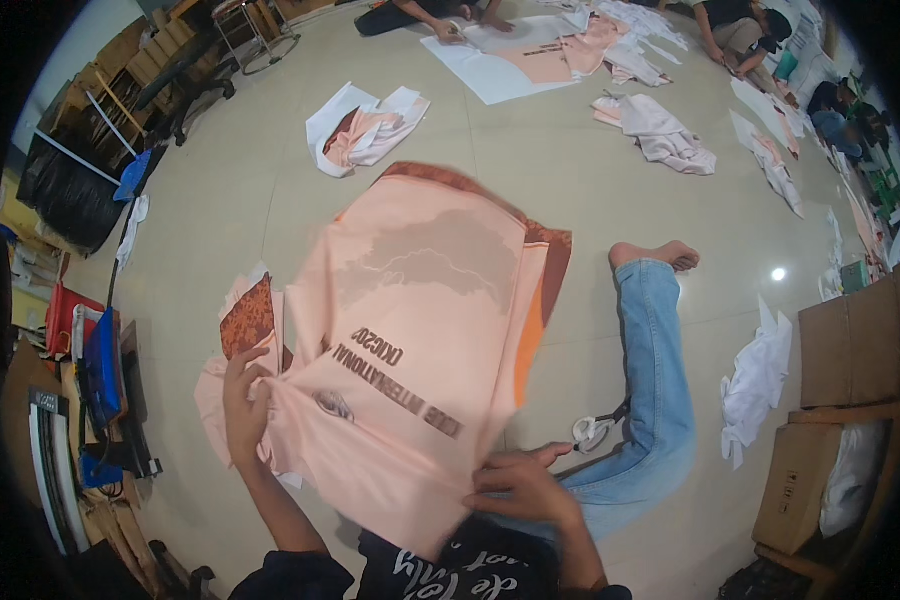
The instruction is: The person sits on the floor and uses scissors to cut a pink t-shirt along a white paper pattern. They repeatedly adjust the fabric and pattern, cut along the outline, and remove excess fabric pieces, stacking the cut sections on the floor.
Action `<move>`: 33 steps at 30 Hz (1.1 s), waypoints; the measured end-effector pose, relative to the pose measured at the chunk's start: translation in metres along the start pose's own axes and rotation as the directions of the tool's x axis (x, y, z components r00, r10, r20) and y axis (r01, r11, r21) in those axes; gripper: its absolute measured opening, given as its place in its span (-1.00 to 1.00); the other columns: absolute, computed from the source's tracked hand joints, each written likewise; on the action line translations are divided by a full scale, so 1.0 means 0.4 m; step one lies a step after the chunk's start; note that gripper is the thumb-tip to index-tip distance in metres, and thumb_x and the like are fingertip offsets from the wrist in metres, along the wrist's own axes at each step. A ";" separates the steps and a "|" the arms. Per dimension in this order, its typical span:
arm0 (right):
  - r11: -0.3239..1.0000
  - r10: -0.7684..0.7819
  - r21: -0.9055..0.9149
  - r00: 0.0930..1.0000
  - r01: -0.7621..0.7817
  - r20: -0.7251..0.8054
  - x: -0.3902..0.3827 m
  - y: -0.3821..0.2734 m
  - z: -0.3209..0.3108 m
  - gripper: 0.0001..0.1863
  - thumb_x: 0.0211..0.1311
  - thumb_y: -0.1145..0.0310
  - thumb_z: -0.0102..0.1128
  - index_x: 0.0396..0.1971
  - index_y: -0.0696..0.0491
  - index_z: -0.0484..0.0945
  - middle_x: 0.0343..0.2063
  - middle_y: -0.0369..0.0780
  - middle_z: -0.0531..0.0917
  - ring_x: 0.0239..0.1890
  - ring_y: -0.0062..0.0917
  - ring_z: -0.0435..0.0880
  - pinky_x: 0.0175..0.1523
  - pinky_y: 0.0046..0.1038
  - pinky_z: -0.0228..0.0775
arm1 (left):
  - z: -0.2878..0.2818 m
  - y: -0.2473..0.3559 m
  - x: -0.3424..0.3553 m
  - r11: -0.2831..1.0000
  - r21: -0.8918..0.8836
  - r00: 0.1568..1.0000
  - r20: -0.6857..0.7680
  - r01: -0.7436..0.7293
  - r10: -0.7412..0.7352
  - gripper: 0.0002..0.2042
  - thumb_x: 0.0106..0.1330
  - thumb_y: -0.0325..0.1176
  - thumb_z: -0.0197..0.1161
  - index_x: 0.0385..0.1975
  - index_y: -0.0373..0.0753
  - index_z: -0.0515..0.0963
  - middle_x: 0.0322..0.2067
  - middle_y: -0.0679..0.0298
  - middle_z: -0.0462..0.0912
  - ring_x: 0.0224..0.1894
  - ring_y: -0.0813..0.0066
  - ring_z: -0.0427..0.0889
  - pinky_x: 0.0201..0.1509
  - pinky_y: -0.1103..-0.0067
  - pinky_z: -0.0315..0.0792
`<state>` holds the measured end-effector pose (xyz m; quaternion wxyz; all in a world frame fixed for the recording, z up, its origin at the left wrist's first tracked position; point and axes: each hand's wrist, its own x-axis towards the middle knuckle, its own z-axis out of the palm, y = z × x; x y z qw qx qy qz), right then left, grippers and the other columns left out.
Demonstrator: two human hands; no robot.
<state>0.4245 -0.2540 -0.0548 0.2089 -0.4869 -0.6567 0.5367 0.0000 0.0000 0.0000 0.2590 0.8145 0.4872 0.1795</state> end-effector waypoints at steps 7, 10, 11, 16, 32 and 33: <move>0.973 0.103 -0.213 0.994 -0.090 0.049 0.084 -0.008 0.135 -0.43 0.27 -0.03 0.34 0.08 0.10 0.58 0.00 -0.02 0.67 0.04 0.00 0.65 0.18 -0.05 0.45 | 0.312 0.137 0.100 0.997 -0.059 0.990 -0.131 0.042 -0.050 -0.57 0.36 -0.29 0.33 0.20 -0.25 0.53 0.27 -0.13 0.49 0.39 -0.16 0.36 0.49 0.15 0.23; 0.954 0.122 -0.259 0.984 -0.153 -0.132 0.106 -0.016 0.096 -0.43 0.28 -0.03 0.33 0.09 0.12 0.60 0.06 -0.02 0.66 0.09 -0.03 0.66 0.20 -0.10 0.47 | 0.545 0.158 0.186 0.984 -0.122 0.991 0.024 -0.127 0.131 -0.46 0.36 -0.17 0.36 0.30 -0.21 0.47 0.33 -0.14 0.43 0.43 -0.17 0.32 0.48 0.08 0.23; 0.936 0.168 -0.281 0.971 -0.211 -0.170 0.109 -0.019 0.081 -0.42 0.29 -0.04 0.33 0.10 0.12 0.62 0.09 -0.02 0.66 0.11 -0.05 0.66 0.21 -0.12 0.48 | 0.639 0.138 0.209 0.977 -0.112 0.982 0.019 -0.182 0.186 -0.41 0.37 -0.13 0.34 0.35 -0.20 0.43 0.37 -0.14 0.38 0.46 -0.16 0.29 0.49 0.03 0.21; 0.907 0.256 -0.227 0.894 -0.353 -0.369 0.043 0.017 0.006 -0.51 0.21 0.07 0.40 -0.02 0.13 0.67 -0.04 -0.03 0.71 0.05 -0.10 0.69 0.16 -0.17 0.50 | 0.854 0.145 0.245 0.998 0.058 0.974 0.226 -0.026 0.012 -0.14 0.45 0.18 0.12 0.61 -0.08 -0.05 0.60 -0.03 -0.06 0.63 -0.15 -0.14 0.56 -0.20 -0.20; 0.893 0.387 -0.089 0.854 -0.441 -0.349 0.035 0.099 0.001 -0.48 0.21 0.15 0.42 0.09 0.14 0.63 -0.01 0.02 0.69 0.10 -0.04 0.66 0.21 -0.15 0.47 | 0.748 0.059 0.287 0.875 0.152 0.888 -0.078 0.460 -0.454 -0.18 0.30 0.16 0.29 0.49 -0.12 0.23 0.53 -0.18 0.01 0.57 -0.31 -0.11 0.48 -0.31 -0.11; 0.909 0.374 -0.054 0.867 -0.413 -0.329 0.042 0.104 0.012 -0.41 0.20 0.15 0.43 0.18 0.12 0.56 0.09 0.05 0.62 0.17 -0.01 0.61 0.26 -0.14 0.43 | 0.811 0.053 0.265 0.891 0.242 0.913 -0.244 0.384 -0.328 -0.29 0.31 0.10 0.31 0.39 -0.15 0.40 0.47 -0.21 0.21 0.54 -0.22 0.09 0.47 -0.24 0.02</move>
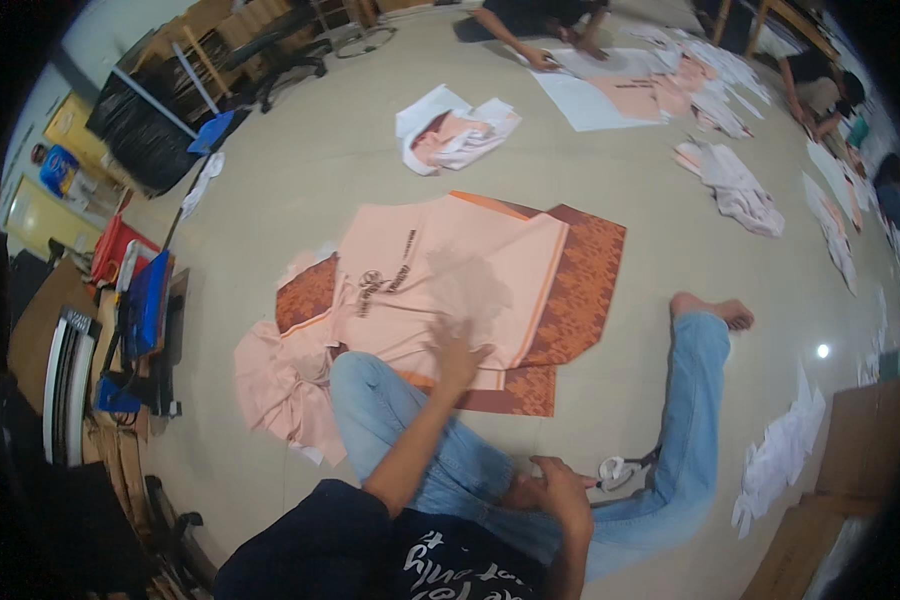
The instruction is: The person sits on the floor and uses scissors to cut a pink t-shirt along a white paper pattern. They repeatedly adjust the fabric and pattern, cut along the outline, and remove excess fabric pieces, stacking the cut sections on the floor.
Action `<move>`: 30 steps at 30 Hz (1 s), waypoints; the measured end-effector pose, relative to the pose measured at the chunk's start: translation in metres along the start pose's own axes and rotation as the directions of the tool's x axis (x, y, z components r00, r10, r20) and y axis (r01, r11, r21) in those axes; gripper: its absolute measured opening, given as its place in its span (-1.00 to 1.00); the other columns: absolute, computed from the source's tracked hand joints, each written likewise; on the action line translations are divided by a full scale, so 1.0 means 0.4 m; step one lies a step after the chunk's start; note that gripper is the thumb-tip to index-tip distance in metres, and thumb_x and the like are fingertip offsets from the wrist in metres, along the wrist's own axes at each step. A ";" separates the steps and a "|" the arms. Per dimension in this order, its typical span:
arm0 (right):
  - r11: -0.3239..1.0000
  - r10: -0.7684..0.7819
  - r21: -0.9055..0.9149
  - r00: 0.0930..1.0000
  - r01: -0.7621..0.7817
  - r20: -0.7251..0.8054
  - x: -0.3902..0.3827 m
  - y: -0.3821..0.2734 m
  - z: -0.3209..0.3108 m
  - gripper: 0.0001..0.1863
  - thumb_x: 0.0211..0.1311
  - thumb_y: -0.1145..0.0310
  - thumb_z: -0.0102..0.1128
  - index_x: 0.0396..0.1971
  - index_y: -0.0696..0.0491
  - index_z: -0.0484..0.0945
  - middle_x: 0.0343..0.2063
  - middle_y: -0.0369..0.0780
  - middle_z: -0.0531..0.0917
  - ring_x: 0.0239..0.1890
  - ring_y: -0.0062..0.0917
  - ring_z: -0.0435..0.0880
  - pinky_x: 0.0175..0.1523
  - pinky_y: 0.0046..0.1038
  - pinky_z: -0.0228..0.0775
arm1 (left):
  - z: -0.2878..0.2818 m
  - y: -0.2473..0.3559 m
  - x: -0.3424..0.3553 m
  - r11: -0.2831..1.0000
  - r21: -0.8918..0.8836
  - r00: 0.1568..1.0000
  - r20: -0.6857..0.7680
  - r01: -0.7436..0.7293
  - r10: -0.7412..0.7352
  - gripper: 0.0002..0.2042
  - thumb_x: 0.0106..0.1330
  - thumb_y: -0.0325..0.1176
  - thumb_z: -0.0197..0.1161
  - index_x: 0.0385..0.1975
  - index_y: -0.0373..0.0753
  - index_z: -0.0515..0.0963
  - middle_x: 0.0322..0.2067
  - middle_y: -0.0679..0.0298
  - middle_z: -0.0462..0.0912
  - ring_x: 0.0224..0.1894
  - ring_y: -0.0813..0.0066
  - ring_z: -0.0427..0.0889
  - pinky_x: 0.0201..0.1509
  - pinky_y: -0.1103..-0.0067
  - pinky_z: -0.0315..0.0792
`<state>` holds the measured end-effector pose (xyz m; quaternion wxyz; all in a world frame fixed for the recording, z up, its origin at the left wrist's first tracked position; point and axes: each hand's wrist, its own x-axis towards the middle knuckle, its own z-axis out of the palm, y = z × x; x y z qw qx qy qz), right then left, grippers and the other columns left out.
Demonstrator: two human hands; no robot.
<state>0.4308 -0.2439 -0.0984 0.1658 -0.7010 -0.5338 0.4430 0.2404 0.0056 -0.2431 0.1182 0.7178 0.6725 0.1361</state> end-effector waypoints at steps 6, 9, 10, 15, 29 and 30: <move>0.995 0.099 0.045 0.937 -0.089 -0.335 0.017 0.007 0.068 0.05 0.10 0.24 0.50 0.55 0.05 0.08 0.48 0.16 0.09 0.43 0.14 0.30 0.44 -0.05 0.26 | -0.144 0.123 -0.066 0.518 -0.742 0.506 0.670 0.425 0.544 -0.69 0.29 -0.31 0.41 -0.09 -0.26 0.48 -0.16 0.17 0.61 0.01 0.40 0.52 0.15 0.45 0.42; 0.979 0.098 0.203 0.846 0.012 -0.523 0.063 0.040 0.095 0.01 0.05 0.37 0.46 0.52 0.14 0.12 0.43 0.14 0.20 0.39 0.12 0.36 0.45 -0.11 0.26 | -0.214 0.064 -0.140 0.173 -0.800 0.352 0.433 0.575 0.830 -0.62 0.32 -0.29 0.42 0.05 -0.26 0.49 0.04 0.21 0.59 0.12 0.42 0.50 0.21 0.48 0.41; 0.958 0.090 0.284 0.921 0.024 -0.379 0.074 0.062 0.092 -0.04 0.05 0.39 0.45 0.48 0.15 0.18 0.39 0.11 0.28 0.37 0.06 0.40 0.43 -0.15 0.27 | -0.234 0.054 -0.156 0.220 -0.849 0.438 0.449 0.479 0.779 -0.55 0.33 -0.28 0.43 0.14 -0.27 0.46 0.10 0.20 0.57 0.17 0.42 0.48 0.25 0.48 0.39; 0.855 -0.216 0.502 0.970 0.134 0.110 0.102 -0.068 0.012 -0.44 0.25 0.37 0.40 0.23 0.18 0.49 0.15 -0.08 0.61 0.21 -0.37 0.61 0.32 -0.36 0.39 | -0.271 -0.046 -0.181 0.664 -0.740 0.373 0.649 0.107 0.663 -0.28 0.33 -0.34 0.40 0.47 -0.31 0.26 0.25 0.12 0.52 0.33 0.39 0.44 0.39 0.49 0.33; 0.904 0.042 0.424 0.998 -0.055 0.040 0.122 0.059 0.056 -0.43 0.31 0.22 0.38 0.25 0.13 0.53 0.12 -0.03 0.66 0.11 -0.25 0.68 0.17 -0.27 0.50 | -0.736 -0.393 -0.121 -0.558 -0.797 0.920 0.007 -0.231 -0.391 -0.78 0.44 -0.20 0.12 -0.19 -0.21 0.59 -0.15 0.20 0.69 -0.07 0.31 0.67 0.03 0.38 0.61; 0.923 0.048 0.381 0.999 -0.051 0.017 0.114 0.093 0.066 -0.45 0.30 0.23 0.39 0.23 0.14 0.55 0.09 -0.04 0.68 0.07 -0.29 0.69 0.13 -0.30 0.52 | -0.842 -0.294 -0.115 -0.458 -0.846 0.814 0.051 -0.274 -0.579 -0.74 0.46 -0.14 0.09 -0.22 -0.21 0.56 -0.19 0.22 0.67 -0.11 0.32 0.65 0.02 0.36 0.59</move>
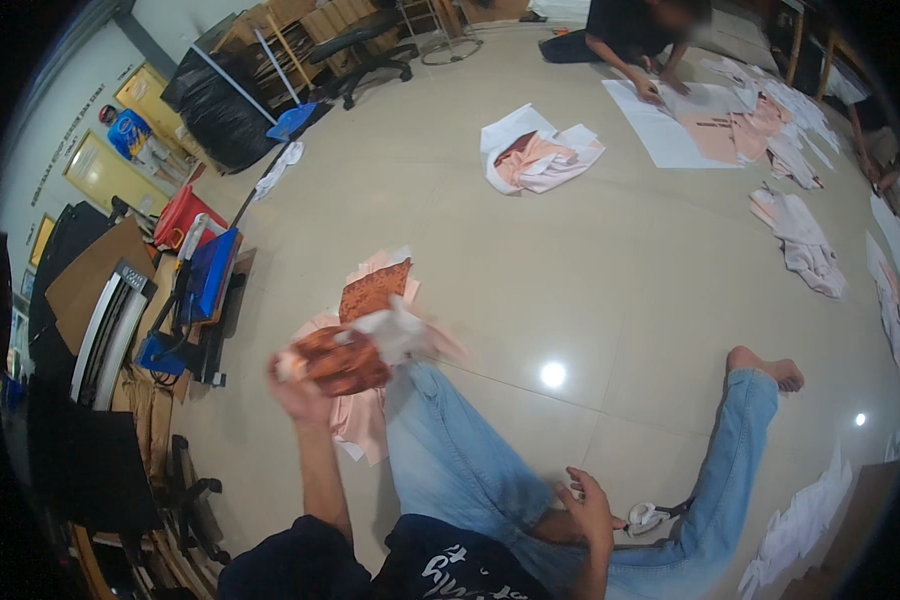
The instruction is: The person sits on the floor and uses scissors to cut a pink t-shirt along a white paper pattern. They repeatedly adjust the fabric and pattern, cut along the outline, and remove excess fabric pieces, stacking the cut sections on the floor.
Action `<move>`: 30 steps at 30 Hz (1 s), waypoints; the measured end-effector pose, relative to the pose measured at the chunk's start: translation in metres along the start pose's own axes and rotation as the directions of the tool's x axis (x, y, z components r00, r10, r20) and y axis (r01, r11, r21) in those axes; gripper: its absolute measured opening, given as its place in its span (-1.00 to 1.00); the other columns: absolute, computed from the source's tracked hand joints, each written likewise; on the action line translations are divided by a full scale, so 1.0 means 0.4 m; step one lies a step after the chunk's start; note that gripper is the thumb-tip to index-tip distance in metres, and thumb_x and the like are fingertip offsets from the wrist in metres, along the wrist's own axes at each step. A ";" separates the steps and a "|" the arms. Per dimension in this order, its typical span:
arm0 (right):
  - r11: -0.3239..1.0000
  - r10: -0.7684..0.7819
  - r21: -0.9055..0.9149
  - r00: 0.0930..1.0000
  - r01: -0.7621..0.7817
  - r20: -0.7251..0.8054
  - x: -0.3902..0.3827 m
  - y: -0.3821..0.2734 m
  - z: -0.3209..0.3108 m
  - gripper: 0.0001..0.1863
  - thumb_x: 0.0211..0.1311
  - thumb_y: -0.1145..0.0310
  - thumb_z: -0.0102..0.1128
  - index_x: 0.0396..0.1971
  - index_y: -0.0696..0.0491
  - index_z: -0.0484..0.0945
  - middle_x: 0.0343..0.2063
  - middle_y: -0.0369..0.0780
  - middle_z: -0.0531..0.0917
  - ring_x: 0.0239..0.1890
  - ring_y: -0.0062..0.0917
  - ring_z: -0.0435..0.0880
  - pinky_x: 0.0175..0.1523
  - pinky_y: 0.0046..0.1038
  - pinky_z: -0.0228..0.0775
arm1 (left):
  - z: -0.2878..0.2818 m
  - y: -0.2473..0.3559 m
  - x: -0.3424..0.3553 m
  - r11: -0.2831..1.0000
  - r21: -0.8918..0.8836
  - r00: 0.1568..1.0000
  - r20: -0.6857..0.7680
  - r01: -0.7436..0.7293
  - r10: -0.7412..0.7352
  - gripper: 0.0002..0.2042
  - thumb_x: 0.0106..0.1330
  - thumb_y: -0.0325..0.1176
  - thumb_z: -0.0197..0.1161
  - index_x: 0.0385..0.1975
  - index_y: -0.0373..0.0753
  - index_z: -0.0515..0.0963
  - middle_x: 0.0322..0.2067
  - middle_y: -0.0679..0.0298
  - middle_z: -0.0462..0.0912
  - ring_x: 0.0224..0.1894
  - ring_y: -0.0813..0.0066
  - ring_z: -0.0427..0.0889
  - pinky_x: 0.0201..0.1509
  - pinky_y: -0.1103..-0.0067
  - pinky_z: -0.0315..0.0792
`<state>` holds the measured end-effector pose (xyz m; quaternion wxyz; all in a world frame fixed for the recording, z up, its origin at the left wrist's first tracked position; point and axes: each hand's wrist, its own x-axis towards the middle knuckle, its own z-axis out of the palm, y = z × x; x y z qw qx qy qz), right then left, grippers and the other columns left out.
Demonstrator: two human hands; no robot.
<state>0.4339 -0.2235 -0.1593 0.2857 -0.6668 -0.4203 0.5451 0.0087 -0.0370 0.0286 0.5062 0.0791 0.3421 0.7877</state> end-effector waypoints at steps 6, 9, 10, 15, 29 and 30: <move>0.987 -0.077 -0.149 0.991 0.060 -0.112 0.025 0.100 0.024 -0.52 0.25 0.25 0.44 0.12 0.13 0.62 -0.17 -0.11 0.70 -0.17 -0.39 0.69 -0.04 -0.36 0.55 | 0.037 0.129 0.007 0.727 0.163 0.721 0.385 -0.667 0.576 -0.74 0.49 -0.16 0.05 -0.27 -0.26 0.39 -0.28 0.27 0.46 -0.18 0.39 0.54 -0.04 0.35 0.53; 0.974 -0.109 -0.211 0.988 0.084 -0.112 0.039 0.070 0.038 -0.55 0.24 0.24 0.46 0.06 0.13 0.64 -0.29 -0.17 0.67 -0.27 -0.44 0.65 -0.12 -0.37 0.53 | -0.043 0.101 0.059 0.332 0.546 0.606 0.458 -0.769 0.651 -0.84 0.47 -0.36 0.13 -0.15 -0.31 0.39 -0.18 0.13 0.48 -0.16 0.34 0.51 -0.09 0.40 0.49; 0.970 -0.114 -0.229 0.987 0.086 -0.112 0.053 0.076 0.043 -0.57 0.24 0.25 0.46 0.04 0.13 0.65 -0.33 -0.19 0.66 -0.30 -0.47 0.63 -0.15 -0.39 0.51 | -0.062 0.071 0.079 0.181 0.758 0.707 0.454 -0.626 0.542 -0.74 0.46 -0.27 0.16 -0.06 -0.33 0.39 -0.06 0.04 0.47 -0.05 0.21 0.51 0.00 0.34 0.49; 0.998 -0.033 -0.063 0.995 0.026 -0.098 0.072 0.089 0.040 -0.63 0.25 0.26 0.46 -0.03 0.13 0.67 -0.47 -0.25 0.62 -0.39 -0.56 0.59 -0.23 -0.46 0.47 | -0.373 -0.100 0.225 -0.799 0.595 0.996 0.010 -0.081 -0.094 0.05 0.22 0.30 0.33 0.52 -0.33 0.06 0.49 -0.39 -0.06 0.54 -0.38 -0.04 0.51 -0.02 0.12; 0.744 0.106 -0.284 0.526 -0.605 -0.844 -0.023 -0.011 -0.110 -0.50 0.11 0.24 0.46 -0.01 0.19 0.56 0.02 0.07 0.58 0.10 -0.01 0.53 0.21 -0.04 0.42 | -0.227 -0.370 0.018 -0.654 0.738 0.982 0.069 -0.169 -0.176 0.25 0.11 0.39 0.38 0.58 -0.34 -0.14 0.49 -0.50 -0.18 0.49 -0.62 -0.07 0.40 -0.35 0.02; 0.710 0.136 -0.309 0.555 -0.632 -0.821 -0.026 0.017 -0.117 -0.45 0.09 0.22 0.48 0.02 0.20 0.53 0.06 0.09 0.55 0.13 0.00 0.51 0.21 -0.02 0.42 | -0.216 -0.379 0.015 -0.656 0.733 0.980 0.080 -0.180 -0.180 0.24 0.11 0.38 0.39 0.57 -0.35 -0.13 0.48 -0.51 -0.17 0.48 -0.62 -0.06 0.40 -0.34 0.03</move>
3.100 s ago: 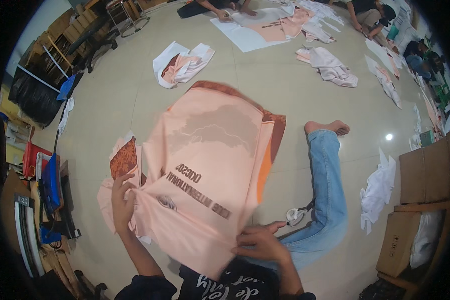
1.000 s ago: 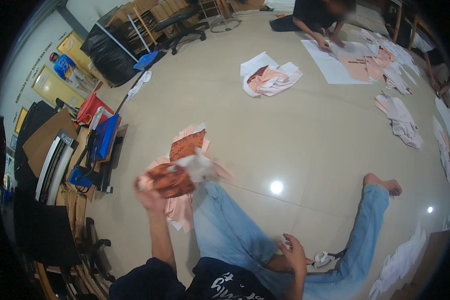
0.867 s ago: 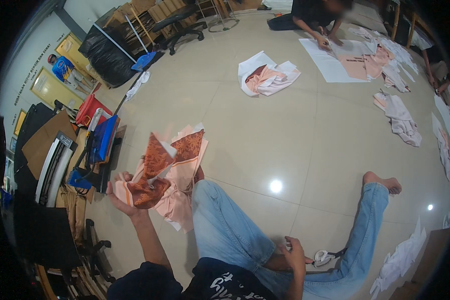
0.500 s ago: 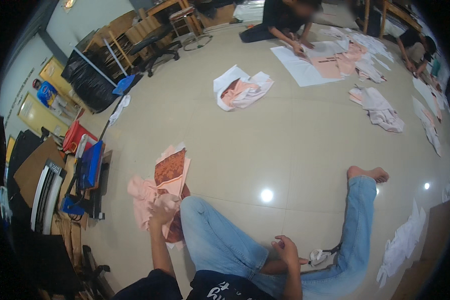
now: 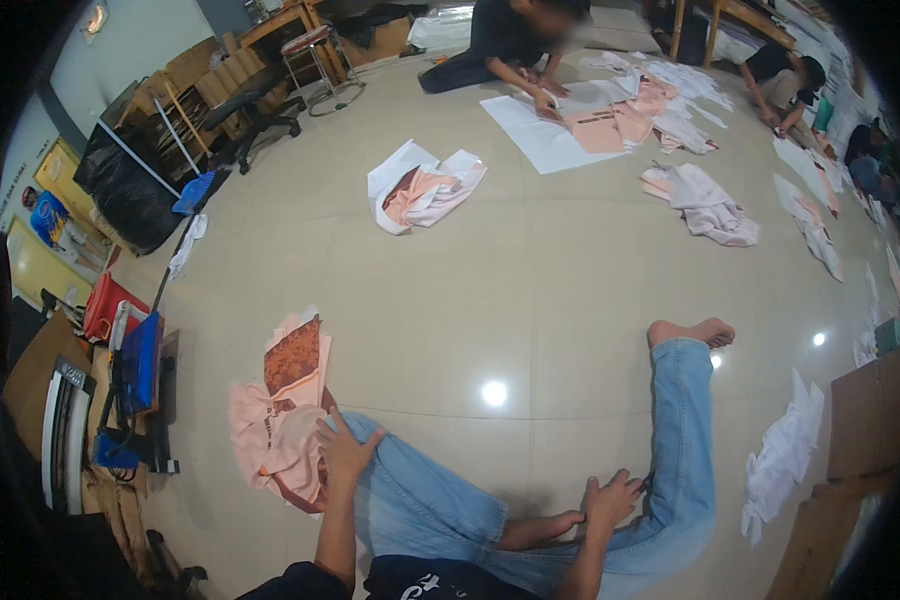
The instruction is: The person sits on the floor and uses scissors to cut a pink t-shirt along a white paper pattern. They repeatedly adjust the fabric and pattern, cut along the outline, and remove excess fabric pieces, stacking the cut sections on the floor.
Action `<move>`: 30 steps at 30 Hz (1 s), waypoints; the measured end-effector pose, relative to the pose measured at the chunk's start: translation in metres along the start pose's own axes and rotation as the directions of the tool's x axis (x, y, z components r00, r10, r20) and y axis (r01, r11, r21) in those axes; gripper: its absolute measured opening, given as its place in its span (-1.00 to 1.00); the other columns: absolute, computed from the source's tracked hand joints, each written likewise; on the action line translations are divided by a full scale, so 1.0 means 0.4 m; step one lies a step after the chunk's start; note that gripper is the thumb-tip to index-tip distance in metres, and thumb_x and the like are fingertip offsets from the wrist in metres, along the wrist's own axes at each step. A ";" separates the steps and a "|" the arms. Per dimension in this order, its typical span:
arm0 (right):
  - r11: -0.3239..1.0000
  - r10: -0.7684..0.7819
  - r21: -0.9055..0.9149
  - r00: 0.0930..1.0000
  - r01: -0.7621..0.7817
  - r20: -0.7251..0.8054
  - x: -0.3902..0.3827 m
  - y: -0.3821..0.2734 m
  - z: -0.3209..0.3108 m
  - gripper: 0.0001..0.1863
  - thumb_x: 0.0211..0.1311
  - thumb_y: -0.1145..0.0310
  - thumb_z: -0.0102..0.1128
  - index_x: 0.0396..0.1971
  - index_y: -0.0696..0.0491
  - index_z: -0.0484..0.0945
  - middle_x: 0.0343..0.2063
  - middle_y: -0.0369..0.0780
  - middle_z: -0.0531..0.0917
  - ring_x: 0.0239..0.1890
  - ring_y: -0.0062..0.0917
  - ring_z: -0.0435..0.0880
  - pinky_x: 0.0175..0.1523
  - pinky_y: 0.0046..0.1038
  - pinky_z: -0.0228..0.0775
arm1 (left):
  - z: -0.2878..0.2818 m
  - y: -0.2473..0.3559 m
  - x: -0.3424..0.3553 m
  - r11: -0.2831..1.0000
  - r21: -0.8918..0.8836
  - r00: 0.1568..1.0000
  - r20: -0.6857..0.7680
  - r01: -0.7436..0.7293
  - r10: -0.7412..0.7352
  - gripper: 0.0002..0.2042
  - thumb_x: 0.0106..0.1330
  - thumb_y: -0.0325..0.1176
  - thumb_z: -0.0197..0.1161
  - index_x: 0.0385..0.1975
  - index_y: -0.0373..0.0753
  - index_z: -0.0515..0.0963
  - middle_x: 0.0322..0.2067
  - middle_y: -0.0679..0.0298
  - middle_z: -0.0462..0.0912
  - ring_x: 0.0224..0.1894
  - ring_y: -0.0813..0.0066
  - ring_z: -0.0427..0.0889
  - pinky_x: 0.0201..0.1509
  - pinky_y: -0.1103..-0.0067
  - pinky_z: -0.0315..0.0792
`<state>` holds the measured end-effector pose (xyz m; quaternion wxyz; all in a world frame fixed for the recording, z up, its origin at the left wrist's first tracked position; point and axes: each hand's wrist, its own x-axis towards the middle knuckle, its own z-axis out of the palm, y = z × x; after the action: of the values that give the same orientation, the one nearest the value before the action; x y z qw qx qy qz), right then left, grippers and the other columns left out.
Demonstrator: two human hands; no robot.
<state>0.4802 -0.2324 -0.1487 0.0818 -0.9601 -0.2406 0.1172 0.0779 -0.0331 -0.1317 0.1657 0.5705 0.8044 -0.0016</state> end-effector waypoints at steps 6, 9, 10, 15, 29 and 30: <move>0.971 -0.226 -0.071 0.973 0.228 0.041 0.007 0.039 0.197 -0.30 -0.05 0.18 0.57 0.03 0.28 0.49 0.09 0.17 0.50 0.23 0.07 0.44 0.29 -0.02 0.41 | 0.037 -0.005 0.009 0.998 0.057 0.992 -0.122 0.016 -0.008 0.20 0.09 0.25 0.46 0.57 -0.32 -0.08 0.47 -0.50 -0.07 0.48 -0.56 0.04 0.45 -0.20 0.11; 0.868 -0.493 -0.089 0.869 0.489 -0.032 0.001 0.023 0.252 -0.38 -0.06 0.23 0.55 -0.02 0.24 0.52 0.08 0.15 0.50 0.27 0.06 0.42 0.28 -0.04 0.41 | 0.048 0.022 -0.008 1.000 0.011 0.990 -0.139 0.003 -0.002 0.17 0.10 0.18 0.48 0.57 -0.30 -0.06 0.47 -0.46 -0.05 0.49 -0.53 0.03 0.48 -0.17 0.08; 0.862 -0.503 -0.074 0.864 0.502 0.000 -0.009 -0.001 0.242 -0.38 -0.04 0.22 0.54 -0.01 0.23 0.52 0.12 0.16 0.48 0.30 0.06 0.40 0.30 -0.03 0.39 | 0.020 0.031 -0.016 1.000 0.005 0.993 -0.112 0.025 -0.024 0.16 0.10 0.17 0.48 0.57 -0.30 -0.05 0.48 -0.45 -0.07 0.49 -0.53 0.01 0.48 -0.18 0.07; 0.858 -0.470 -0.222 0.882 0.464 0.028 -0.014 -0.169 0.152 -0.36 0.10 0.12 0.45 0.12 0.17 0.53 0.30 0.17 0.38 0.42 0.06 0.29 0.45 0.10 0.17 | -0.015 0.036 0.005 1.000 0.029 1.000 0.015 0.001 -0.002 0.08 0.15 0.13 0.46 0.56 -0.26 0.02 0.52 -0.38 -0.14 0.54 -0.46 -0.11 0.51 -0.19 -0.03; 0.662 -0.725 0.136 0.676 0.737 -0.130 -0.058 -0.431 0.378 -0.29 0.35 -0.10 0.22 0.36 0.03 0.45 0.47 0.12 0.24 0.55 0.03 0.13 0.53 0.24 -0.07 | 0.167 0.492 0.806 0.812 -0.057 0.802 0.133 -0.581 0.583 -0.01 0.40 0.34 0.09 0.59 -0.24 -0.11 0.56 -0.26 -0.18 0.57 -0.41 -0.15 0.56 -0.12 -0.06; 0.667 -0.729 0.108 0.676 0.737 -0.112 -0.058 -0.434 0.380 -0.29 0.35 -0.10 0.22 0.36 0.04 0.44 0.47 0.13 0.23 0.55 0.04 0.13 0.52 0.25 -0.07 | 0.155 0.521 0.874 0.817 0.055 0.817 0.113 -0.574 0.566 -0.02 0.42 0.35 0.04 0.60 -0.23 -0.12 0.58 -0.20 -0.19 0.58 -0.40 -0.16 0.54 -0.17 -0.05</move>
<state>0.3432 -0.0773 -0.2532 0.1981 -0.7769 -0.5942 0.0633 0.1828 0.3485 -0.2452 0.1701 0.7910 0.5876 -0.0128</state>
